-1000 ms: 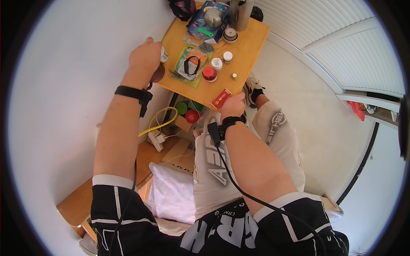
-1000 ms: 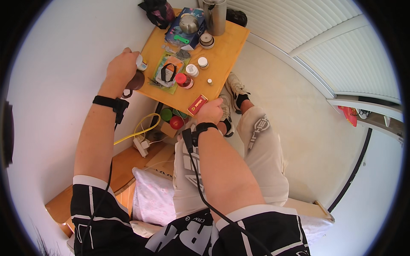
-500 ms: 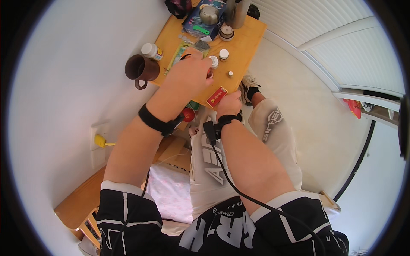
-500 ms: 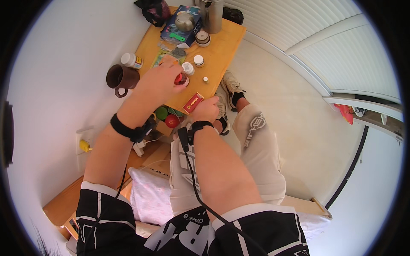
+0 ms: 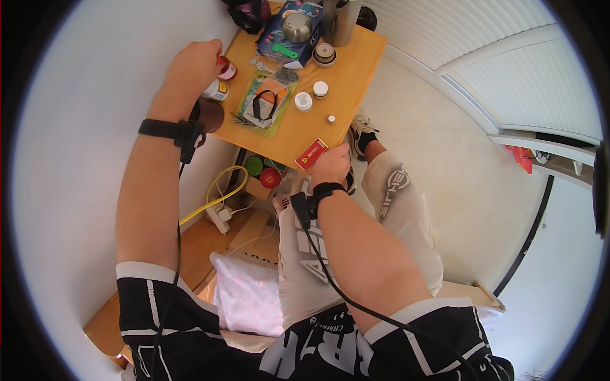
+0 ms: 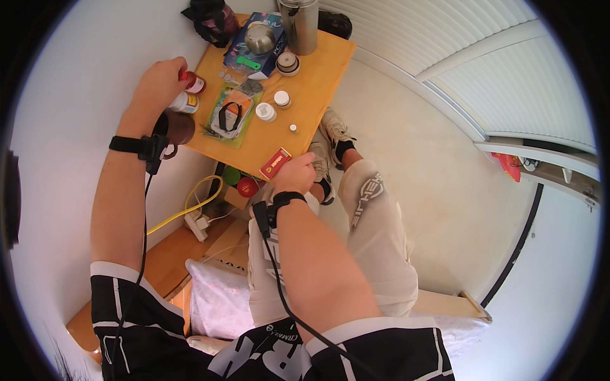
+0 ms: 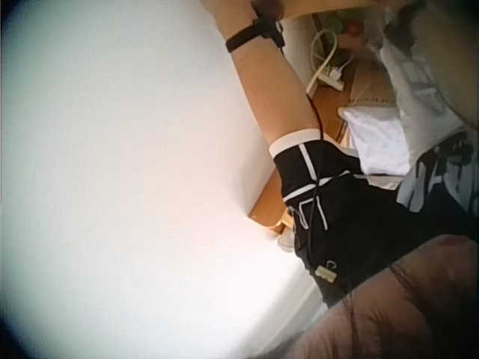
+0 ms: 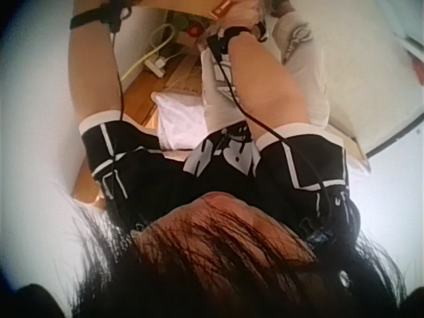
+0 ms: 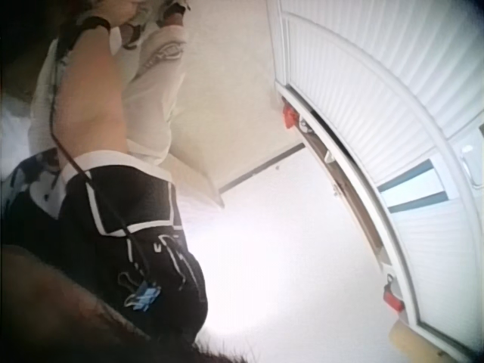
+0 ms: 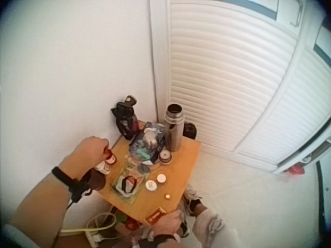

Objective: The person handles several small containers and items on a bedside table, then wipes the window sill, a bedroom door, and the surfaces of a white wardrobe with a cloth.

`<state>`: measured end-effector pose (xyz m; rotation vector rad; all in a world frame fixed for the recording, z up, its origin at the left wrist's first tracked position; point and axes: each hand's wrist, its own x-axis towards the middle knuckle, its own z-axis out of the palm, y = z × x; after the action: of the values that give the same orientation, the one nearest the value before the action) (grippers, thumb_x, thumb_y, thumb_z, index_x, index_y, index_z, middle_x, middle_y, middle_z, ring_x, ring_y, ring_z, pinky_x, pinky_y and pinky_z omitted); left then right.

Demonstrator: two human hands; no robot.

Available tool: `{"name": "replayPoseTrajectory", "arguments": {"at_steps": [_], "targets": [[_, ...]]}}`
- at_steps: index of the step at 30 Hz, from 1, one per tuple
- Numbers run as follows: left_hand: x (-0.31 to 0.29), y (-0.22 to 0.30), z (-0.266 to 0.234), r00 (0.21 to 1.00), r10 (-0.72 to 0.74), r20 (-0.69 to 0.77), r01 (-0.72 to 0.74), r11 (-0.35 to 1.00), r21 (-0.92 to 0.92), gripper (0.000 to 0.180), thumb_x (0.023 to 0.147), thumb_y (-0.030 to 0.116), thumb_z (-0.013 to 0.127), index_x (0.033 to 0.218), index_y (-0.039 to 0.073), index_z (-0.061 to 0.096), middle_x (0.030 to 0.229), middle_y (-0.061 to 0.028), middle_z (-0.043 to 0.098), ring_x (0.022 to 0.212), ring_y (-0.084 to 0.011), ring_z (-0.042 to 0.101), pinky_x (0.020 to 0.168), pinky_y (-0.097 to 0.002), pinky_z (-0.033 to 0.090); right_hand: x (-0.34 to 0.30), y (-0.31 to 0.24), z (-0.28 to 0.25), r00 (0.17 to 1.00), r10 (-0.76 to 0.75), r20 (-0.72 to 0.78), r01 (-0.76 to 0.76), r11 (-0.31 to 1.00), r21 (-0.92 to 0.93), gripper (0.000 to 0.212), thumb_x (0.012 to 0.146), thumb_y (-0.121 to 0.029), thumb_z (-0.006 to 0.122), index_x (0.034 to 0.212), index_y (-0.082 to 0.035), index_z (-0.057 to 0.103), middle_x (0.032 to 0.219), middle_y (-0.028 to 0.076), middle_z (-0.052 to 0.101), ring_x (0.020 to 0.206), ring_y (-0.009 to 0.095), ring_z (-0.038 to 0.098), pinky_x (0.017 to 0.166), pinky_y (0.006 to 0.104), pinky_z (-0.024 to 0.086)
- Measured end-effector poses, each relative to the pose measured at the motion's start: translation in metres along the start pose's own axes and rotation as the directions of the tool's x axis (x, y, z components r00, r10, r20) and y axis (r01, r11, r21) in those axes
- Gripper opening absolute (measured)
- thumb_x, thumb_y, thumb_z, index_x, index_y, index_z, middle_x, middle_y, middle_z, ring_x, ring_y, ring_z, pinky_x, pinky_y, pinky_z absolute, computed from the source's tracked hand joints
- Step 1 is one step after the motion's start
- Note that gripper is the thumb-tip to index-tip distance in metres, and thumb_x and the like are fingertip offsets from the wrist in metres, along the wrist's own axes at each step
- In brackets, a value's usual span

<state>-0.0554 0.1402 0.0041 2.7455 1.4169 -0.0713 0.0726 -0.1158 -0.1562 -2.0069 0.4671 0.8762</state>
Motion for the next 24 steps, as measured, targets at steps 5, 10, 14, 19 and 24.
{"name": "replayPoseTrajectory", "arguments": {"at_steps": [5, 10, 14, 19, 24], "targets": [[0.005, -0.010, 0.028, 0.998, -0.007, 0.061, -0.004, 0.984, 0.177, 0.014, 0.090, 0.012, 0.062, 0.101, 0.005, 0.065, 0.097, -0.0203, 0.071, 0.095, -0.0418, 0.067, 0.083, -0.0488, 0.055, -0.010, -0.010, -0.003, 0.998, -0.004, -0.062, -0.003, 0.994, -0.112, 0.071, 0.102, -0.053, 0.030, 0.110, 0.002, 0.074, 0.106, 0.022, 0.074, 0.102, 0.040, 0.069, 0.093, 0.0442, 0.051], [-0.004, 0.000, 0.027, 0.985, 0.121, -0.122, -0.094, 0.974, 0.208, 0.014, 0.087, 0.016, 0.067, 0.097, 0.006, 0.066, 0.099, -0.0155, 0.068, 0.098, -0.0356, 0.065, 0.083, -0.0467, 0.054, -0.019, -0.019, -0.006, 0.998, -0.022, -0.065, 0.014, 0.993, -0.116, 0.070, 0.102, -0.051, 0.030, 0.110, 0.003, 0.073, 0.106, 0.021, 0.074, 0.101, 0.039, 0.069, 0.092, 0.0440, 0.051], [-0.032, 0.065, 0.037, 0.919, 0.358, -0.168, -0.356, 0.934, 0.043, 0.018, 0.086, 0.019, 0.068, 0.095, 0.004, 0.064, 0.104, -0.0126, 0.064, 0.101, -0.0339, 0.063, 0.086, -0.0443, 0.053, -0.023, -0.019, -0.005, 0.999, -0.019, -0.039, 0.016, 0.997, -0.069, 0.070, 0.102, -0.051, 0.030, 0.109, 0.004, 0.073, 0.105, 0.022, 0.074, 0.099, 0.039, 0.070, 0.091, 0.0437, 0.052], [-0.058, 0.131, 0.067, 0.955, 0.297, -0.004, -0.292, 0.935, -0.202, 0.024, 0.085, 0.021, 0.070, 0.099, 0.002, 0.063, 0.097, -0.0150, 0.064, 0.097, -0.0367, 0.064, 0.083, -0.0467, 0.054, -0.016, -0.013, -0.003, 0.999, -0.028, -0.028, 0.026, 0.998, -0.049, 0.070, 0.103, -0.050, 0.030, 0.108, 0.006, 0.072, 0.104, 0.023, 0.074, 0.099, 0.039, 0.070, 0.090, 0.0437, 0.052], [-0.049, 0.111, 0.058, 0.934, 0.353, -0.055, -0.357, 0.915, -0.189, 0.025, 0.086, 0.021, 0.069, 0.103, 0.004, 0.066, 0.098, -0.0176, 0.067, 0.093, -0.0368, 0.066, 0.082, -0.0461, 0.055, -0.011, -0.014, -0.005, 0.999, 0.005, -0.039, -0.007, 0.998, -0.054, 0.070, 0.103, -0.050, 0.030, 0.108, 0.006, 0.072, 0.104, 0.023, 0.074, 0.099, 0.040, 0.070, 0.090, 0.0436, 0.052]]}}
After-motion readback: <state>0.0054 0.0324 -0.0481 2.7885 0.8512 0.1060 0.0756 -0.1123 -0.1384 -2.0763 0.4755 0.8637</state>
